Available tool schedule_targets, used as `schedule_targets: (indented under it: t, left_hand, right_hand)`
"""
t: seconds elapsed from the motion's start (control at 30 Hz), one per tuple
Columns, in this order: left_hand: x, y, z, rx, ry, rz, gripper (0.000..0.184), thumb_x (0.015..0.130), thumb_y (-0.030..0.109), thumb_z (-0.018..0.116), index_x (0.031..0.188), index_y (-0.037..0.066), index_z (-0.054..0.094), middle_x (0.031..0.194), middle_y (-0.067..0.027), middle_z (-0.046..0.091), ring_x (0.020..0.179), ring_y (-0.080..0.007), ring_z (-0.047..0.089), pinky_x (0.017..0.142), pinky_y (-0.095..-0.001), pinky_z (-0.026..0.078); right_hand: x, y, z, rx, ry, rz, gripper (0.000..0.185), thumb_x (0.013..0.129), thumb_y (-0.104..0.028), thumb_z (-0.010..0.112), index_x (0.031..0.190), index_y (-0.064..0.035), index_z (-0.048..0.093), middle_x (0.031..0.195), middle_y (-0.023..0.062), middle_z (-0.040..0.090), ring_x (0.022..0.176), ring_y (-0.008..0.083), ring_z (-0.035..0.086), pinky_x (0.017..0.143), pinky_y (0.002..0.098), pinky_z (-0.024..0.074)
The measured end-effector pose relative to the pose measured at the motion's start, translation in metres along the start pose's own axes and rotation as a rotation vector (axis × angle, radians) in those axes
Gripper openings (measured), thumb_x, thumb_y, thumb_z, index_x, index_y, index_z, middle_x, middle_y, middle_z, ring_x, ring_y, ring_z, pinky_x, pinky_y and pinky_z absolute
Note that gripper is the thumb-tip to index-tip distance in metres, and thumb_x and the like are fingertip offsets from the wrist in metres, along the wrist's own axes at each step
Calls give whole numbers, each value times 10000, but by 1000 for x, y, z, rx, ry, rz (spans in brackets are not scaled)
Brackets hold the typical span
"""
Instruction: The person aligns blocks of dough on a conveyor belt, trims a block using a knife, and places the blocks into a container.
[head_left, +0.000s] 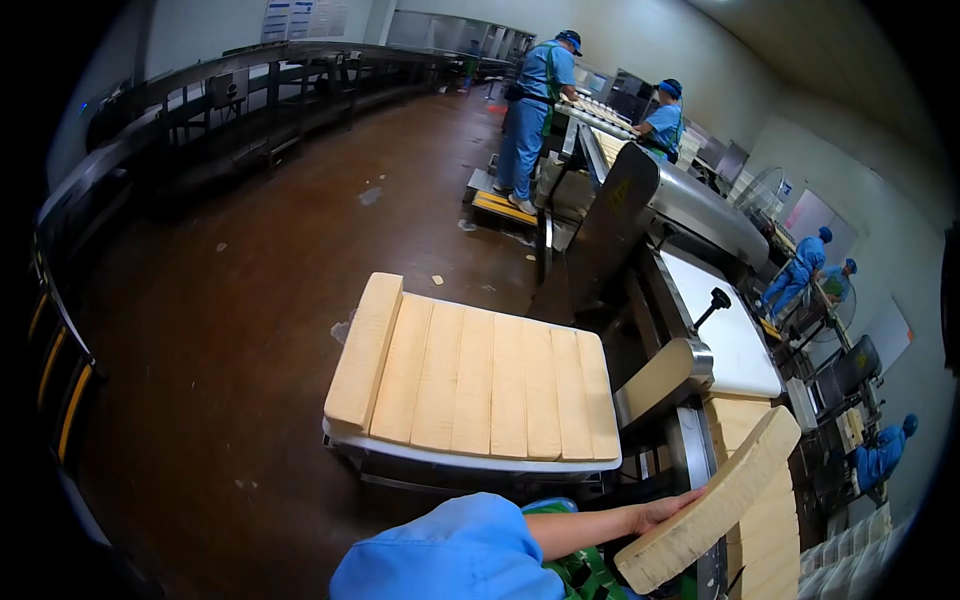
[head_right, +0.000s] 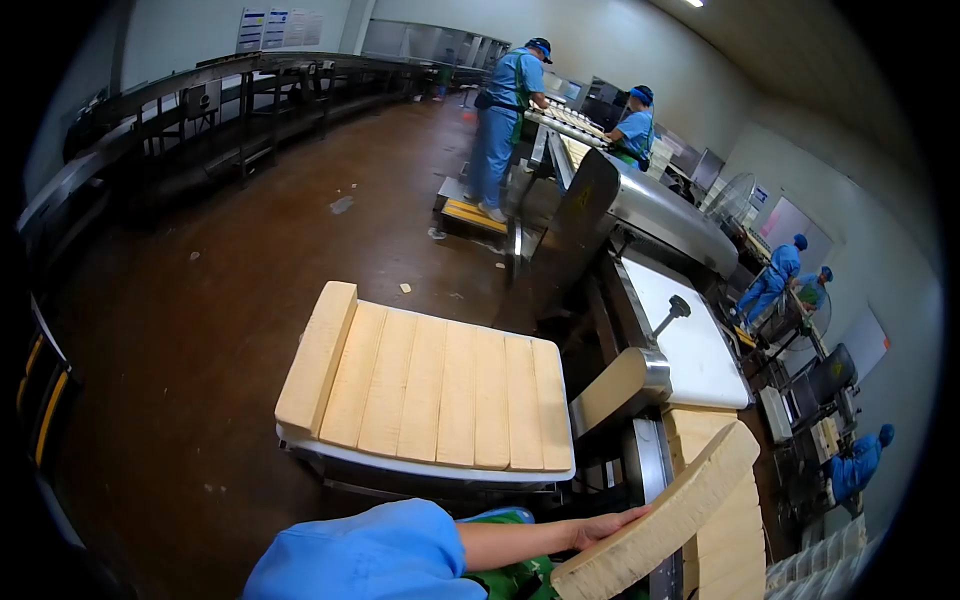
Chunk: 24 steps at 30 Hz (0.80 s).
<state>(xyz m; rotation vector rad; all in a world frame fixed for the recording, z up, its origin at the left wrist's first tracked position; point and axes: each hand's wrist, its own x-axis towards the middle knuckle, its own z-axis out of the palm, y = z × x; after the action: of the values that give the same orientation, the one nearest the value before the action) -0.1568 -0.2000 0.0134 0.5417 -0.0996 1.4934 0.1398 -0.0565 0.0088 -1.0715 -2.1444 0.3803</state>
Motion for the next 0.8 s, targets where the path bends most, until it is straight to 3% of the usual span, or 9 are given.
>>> schedule_targets:
  t: [0.2,0.3,0.47,0.53,0.63,0.7,0.77,0.8]
  left_hand:
    - [-4,2,11,42,-6,35,614,915,573,468,1263,74,557,1102,-64,670,916,-159,668,796,-321,546]
    - [-4,3,10,54,19,30,617,914,577,465,1266,78,555,1109,-68,668,914,-158,668,801,-328,543]
    - [-1,5,8,106,34,14,632,916,588,447,1281,82,546,1120,-74,664,918,-158,667,807,-328,539]
    - [2,5,5,103,53,-8,630,923,583,435,1288,81,540,1128,-76,661,924,-159,666,812,-329,538]
    - [11,6,-15,124,-20,-20,612,952,542,405,1343,79,487,1209,-79,622,1027,-167,630,876,-344,512]
    - [18,3,-31,160,54,19,635,943,553,413,1357,75,467,1270,-87,581,1096,-176,591,918,-362,489]
    - [18,4,-38,164,162,-21,667,927,578,424,1362,73,458,1304,-101,552,1134,-197,565,942,-382,473]
    - [15,10,-22,207,310,-70,699,912,601,433,1366,70,449,1308,-119,547,1138,-224,565,954,-396,468]
  right_hand:
    - [0,13,42,241,-98,-181,401,975,-274,488,1206,43,573,1199,199,604,1105,302,559,961,365,418]
    - [-3,0,42,199,-124,-79,396,970,-237,489,1241,45,550,1245,184,583,1145,280,534,985,366,398]
    - [-27,-93,8,379,-180,74,383,962,-238,507,1211,45,571,1218,201,589,1110,293,549,978,381,403]
    - [-26,-86,10,376,-174,144,376,958,-243,514,1197,40,584,1207,204,593,1097,297,553,977,385,403]
    - [17,-8,57,606,-172,112,195,977,-205,480,1035,-41,566,917,48,561,784,116,497,674,242,367]
    - [-3,49,58,734,-117,144,143,989,-181,457,928,-95,553,724,-56,540,576,-4,460,471,147,343]
    - [-22,-12,31,730,-146,140,148,975,-189,496,895,-78,553,723,-63,484,580,8,419,480,162,331]
    - [-25,-43,26,731,-76,113,194,985,-142,451,886,-39,580,642,-55,443,528,6,362,466,166,265]
